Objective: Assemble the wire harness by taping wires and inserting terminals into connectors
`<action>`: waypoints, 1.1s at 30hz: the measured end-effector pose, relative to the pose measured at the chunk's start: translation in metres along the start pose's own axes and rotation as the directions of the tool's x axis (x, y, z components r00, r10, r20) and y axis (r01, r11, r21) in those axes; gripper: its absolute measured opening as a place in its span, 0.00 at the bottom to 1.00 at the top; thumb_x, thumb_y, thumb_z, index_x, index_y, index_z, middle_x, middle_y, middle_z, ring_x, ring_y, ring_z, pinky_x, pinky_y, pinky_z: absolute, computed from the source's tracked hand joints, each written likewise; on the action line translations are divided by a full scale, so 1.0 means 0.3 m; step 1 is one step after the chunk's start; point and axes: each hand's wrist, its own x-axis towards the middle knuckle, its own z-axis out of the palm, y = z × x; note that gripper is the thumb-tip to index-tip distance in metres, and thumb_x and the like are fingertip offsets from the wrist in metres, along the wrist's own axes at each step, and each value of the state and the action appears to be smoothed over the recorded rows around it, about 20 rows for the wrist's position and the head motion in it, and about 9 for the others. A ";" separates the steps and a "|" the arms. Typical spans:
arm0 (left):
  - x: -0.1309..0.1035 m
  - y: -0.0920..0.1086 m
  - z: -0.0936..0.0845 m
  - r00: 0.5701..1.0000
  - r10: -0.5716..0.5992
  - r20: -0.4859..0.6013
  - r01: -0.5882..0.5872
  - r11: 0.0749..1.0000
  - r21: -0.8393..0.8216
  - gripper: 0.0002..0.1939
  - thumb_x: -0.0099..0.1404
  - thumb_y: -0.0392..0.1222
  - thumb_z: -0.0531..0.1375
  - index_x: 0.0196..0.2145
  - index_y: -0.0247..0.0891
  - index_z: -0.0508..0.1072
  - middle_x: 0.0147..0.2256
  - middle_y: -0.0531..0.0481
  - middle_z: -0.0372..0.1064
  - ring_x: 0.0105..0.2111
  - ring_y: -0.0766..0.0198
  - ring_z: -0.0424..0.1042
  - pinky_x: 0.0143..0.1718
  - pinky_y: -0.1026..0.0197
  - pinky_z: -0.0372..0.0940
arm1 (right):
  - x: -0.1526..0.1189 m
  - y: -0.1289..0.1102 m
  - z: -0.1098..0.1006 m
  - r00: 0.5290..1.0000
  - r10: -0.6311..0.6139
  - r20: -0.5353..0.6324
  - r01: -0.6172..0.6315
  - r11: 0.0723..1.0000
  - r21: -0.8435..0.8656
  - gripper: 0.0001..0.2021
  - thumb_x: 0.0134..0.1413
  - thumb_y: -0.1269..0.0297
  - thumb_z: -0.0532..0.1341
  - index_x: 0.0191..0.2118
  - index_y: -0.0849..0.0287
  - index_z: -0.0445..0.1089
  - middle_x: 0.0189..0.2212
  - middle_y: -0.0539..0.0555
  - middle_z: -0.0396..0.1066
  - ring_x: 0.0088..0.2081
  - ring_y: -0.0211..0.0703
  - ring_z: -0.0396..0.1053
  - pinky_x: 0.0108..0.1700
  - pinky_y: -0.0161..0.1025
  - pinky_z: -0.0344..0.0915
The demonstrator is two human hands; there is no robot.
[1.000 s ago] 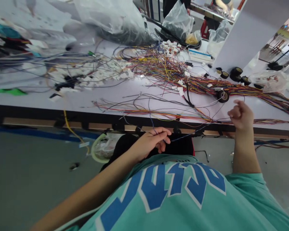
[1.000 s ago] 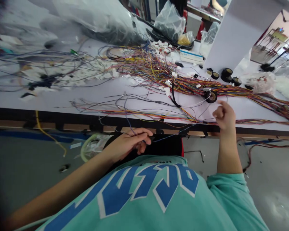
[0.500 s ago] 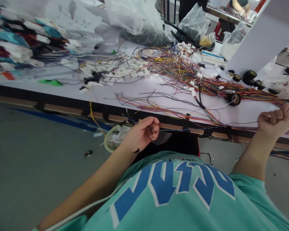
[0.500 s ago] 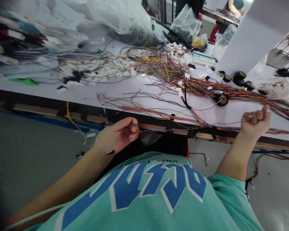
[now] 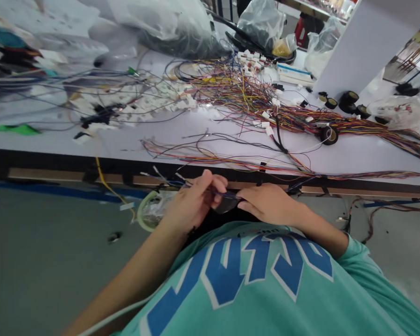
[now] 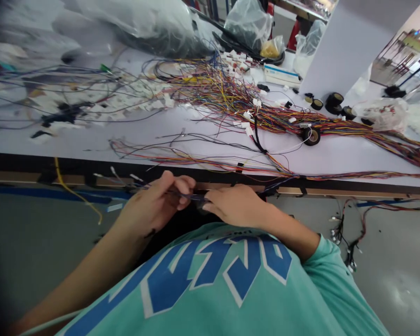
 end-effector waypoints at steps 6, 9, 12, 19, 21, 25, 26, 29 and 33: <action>-0.026 0.032 -0.003 0.995 -0.073 0.067 0.085 0.974 -0.210 0.31 0.59 0.53 0.57 0.05 0.36 0.59 0.15 0.52 0.62 0.29 0.65 0.70 0.39 0.60 0.68 | -0.149 0.184 -0.043 0.847 0.198 -0.494 -0.152 0.980 0.132 0.11 0.59 0.65 0.49 0.37 0.59 0.68 0.34 0.56 0.72 0.38 0.41 0.67 0.41 0.38 0.61; -0.023 0.026 0.013 0.973 -0.138 0.187 0.176 0.963 -0.205 0.32 0.61 0.57 0.51 0.05 0.37 0.58 0.09 0.54 0.45 0.15 0.70 0.59 0.30 0.60 0.68 | -0.189 0.260 -0.051 0.726 0.413 -0.550 -0.490 0.872 0.007 0.10 0.56 0.67 0.52 0.33 0.58 0.70 0.32 0.57 0.72 0.36 0.45 0.66 0.39 0.40 0.59; -0.012 0.010 0.026 0.960 -0.180 0.216 0.216 0.963 -0.159 0.32 0.61 0.58 0.50 0.06 0.38 0.61 0.08 0.56 0.41 0.10 0.73 0.49 0.23 0.60 0.66 | -0.185 0.281 -0.049 0.693 0.478 -0.540 -0.644 0.747 -0.164 0.10 0.55 0.68 0.53 0.32 0.58 0.72 0.30 0.58 0.72 0.34 0.47 0.65 0.34 0.40 0.56; -0.006 0.007 0.018 0.942 -0.198 0.271 0.242 0.960 -0.140 0.28 0.56 0.57 0.57 0.07 0.39 0.64 0.08 0.56 0.42 0.10 0.73 0.50 0.20 0.62 0.63 | -0.148 0.252 -0.044 0.599 0.578 -0.554 -0.782 0.572 -0.248 0.09 0.56 0.69 0.52 0.32 0.58 0.70 0.25 0.58 0.71 0.29 0.44 0.64 0.25 0.37 0.47; -0.003 0.006 0.017 0.938 -0.204 0.280 0.251 0.957 -0.144 0.28 0.57 0.57 0.56 0.07 0.39 0.65 0.08 0.56 0.42 0.10 0.73 0.51 0.20 0.62 0.63 | -0.147 0.250 -0.043 0.607 0.577 -0.547 -0.782 0.558 -0.278 0.08 0.54 0.71 0.53 0.33 0.59 0.69 0.25 0.58 0.71 0.28 0.44 0.63 0.25 0.37 0.47; 0.001 0.000 0.021 0.930 -0.228 0.288 0.279 0.948 -0.151 0.29 0.60 0.56 0.53 0.07 0.39 0.64 0.08 0.55 0.43 0.10 0.73 0.51 0.20 0.63 0.63 | -0.145 0.267 -0.043 0.706 0.465 -0.535 -0.688 0.629 -0.362 0.09 0.51 0.75 0.53 0.29 0.58 0.69 0.26 0.59 0.72 0.31 0.45 0.64 0.26 0.37 0.49; 0.001 -0.001 0.022 0.930 -0.231 0.285 0.283 0.946 -0.155 0.30 0.61 0.56 0.52 0.07 0.39 0.64 0.08 0.55 0.43 0.10 0.73 0.51 0.20 0.63 0.62 | -0.143 0.275 -0.046 0.716 0.455 -0.528 -0.674 0.648 -0.355 0.09 0.51 0.75 0.53 0.28 0.58 0.69 0.27 0.59 0.72 0.31 0.45 0.64 0.26 0.38 0.50; 0.003 -0.005 0.024 0.934 -0.235 0.269 0.288 0.941 -0.177 0.31 0.63 0.54 0.49 0.07 0.38 0.63 0.08 0.55 0.43 0.10 0.73 0.51 0.20 0.63 0.62 | -0.145 0.308 -0.059 0.700 0.507 -0.503 -0.662 0.724 -0.192 0.07 0.46 0.75 0.55 0.26 0.58 0.69 0.27 0.57 0.72 0.31 0.44 0.64 0.28 0.37 0.52; 0.015 -0.010 0.024 0.945 -0.237 0.226 0.284 0.937 -0.206 0.31 0.65 0.53 0.47 0.08 0.37 0.62 0.08 0.55 0.43 0.10 0.73 0.51 0.21 0.64 0.62 | -0.173 0.350 -0.080 0.627 0.620 -0.472 -0.582 0.775 0.247 0.04 0.39 0.71 0.55 0.24 0.58 0.66 0.22 0.50 0.68 0.26 0.38 0.61 0.29 0.35 0.54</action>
